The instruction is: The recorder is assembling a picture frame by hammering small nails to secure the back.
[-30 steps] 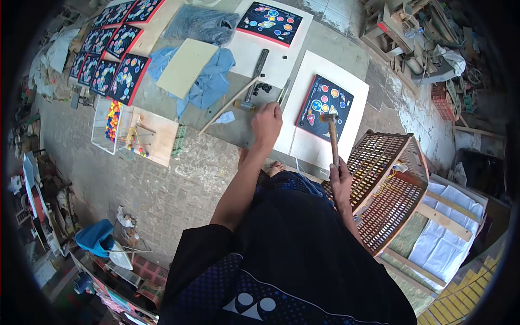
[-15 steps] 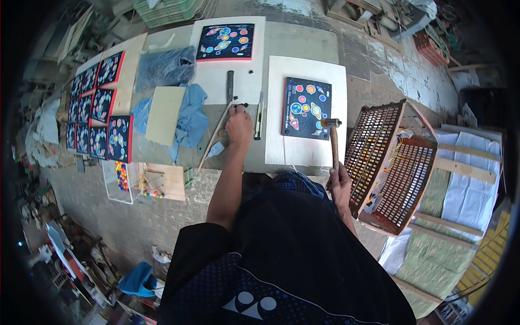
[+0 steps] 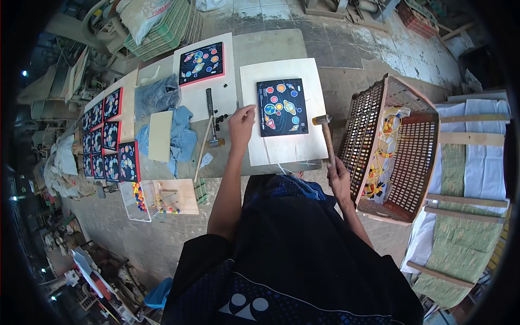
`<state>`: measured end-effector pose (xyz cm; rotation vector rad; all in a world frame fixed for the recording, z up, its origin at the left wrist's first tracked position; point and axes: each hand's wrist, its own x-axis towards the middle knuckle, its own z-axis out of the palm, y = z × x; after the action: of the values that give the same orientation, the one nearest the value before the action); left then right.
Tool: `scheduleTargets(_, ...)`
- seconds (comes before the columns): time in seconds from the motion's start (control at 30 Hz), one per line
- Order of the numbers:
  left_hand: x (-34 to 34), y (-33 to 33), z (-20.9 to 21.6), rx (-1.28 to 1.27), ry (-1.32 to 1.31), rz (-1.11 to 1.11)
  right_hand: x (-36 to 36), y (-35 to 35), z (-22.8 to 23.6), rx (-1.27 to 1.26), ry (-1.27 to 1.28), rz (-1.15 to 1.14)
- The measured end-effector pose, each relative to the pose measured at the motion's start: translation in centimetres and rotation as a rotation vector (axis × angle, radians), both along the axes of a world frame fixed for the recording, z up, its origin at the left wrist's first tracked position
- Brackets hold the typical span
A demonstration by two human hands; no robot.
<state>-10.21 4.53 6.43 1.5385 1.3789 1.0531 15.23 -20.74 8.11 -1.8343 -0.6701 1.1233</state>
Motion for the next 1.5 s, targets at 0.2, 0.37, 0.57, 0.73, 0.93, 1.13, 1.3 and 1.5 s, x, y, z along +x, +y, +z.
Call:
scheduleTargets(0.2, 7.1, 5.3, -1.8, -0.144, -0.253, -0.140, 0.8, 0.1, -0.5, -0.001, -0.156, 0.018)
scheduleTargets(0.37, 11.9, 9.8, -3.1, 0.001, 0.076, -0.262, -2.0, 1.1, 0.9, -0.066, -0.083, -0.159)
scheduleTargets(0.57, 14.5, 12.2, -5.7, 0.204, 0.262, -0.442, -5.5, 2.9, 0.7, -0.090, -0.029, -0.328)
scheduleTargets(0.73, 15.0, 12.2, -7.2, 0.434, 0.325, -0.456, -6.9, 4.9, 2.7, -0.192, 0.032, -0.390)
scheduleTargets(0.93, 14.7, 12.7, -7.8, 0.352, 0.327, -0.490, -6.4, 7.2, 2.5, -0.199, -0.035, -0.318)
scheduleTargets(1.13, 14.8, 12.7, -7.5, 0.355, 0.336, -0.507, -5.2, 12.9, 3.5, -0.226, -0.317, -0.165)
scheduleTargets(1.3, 14.8, 12.7, -7.8, 0.365, 0.321, -0.490, -4.3, 17.0, 1.3, -0.149, -0.640, -0.052)
scheduleTargets(1.5, 14.7, 12.7, -7.7, 0.373, 0.291, -0.493, -4.6, 17.8, 1.2, -0.262, -0.542, -0.084)
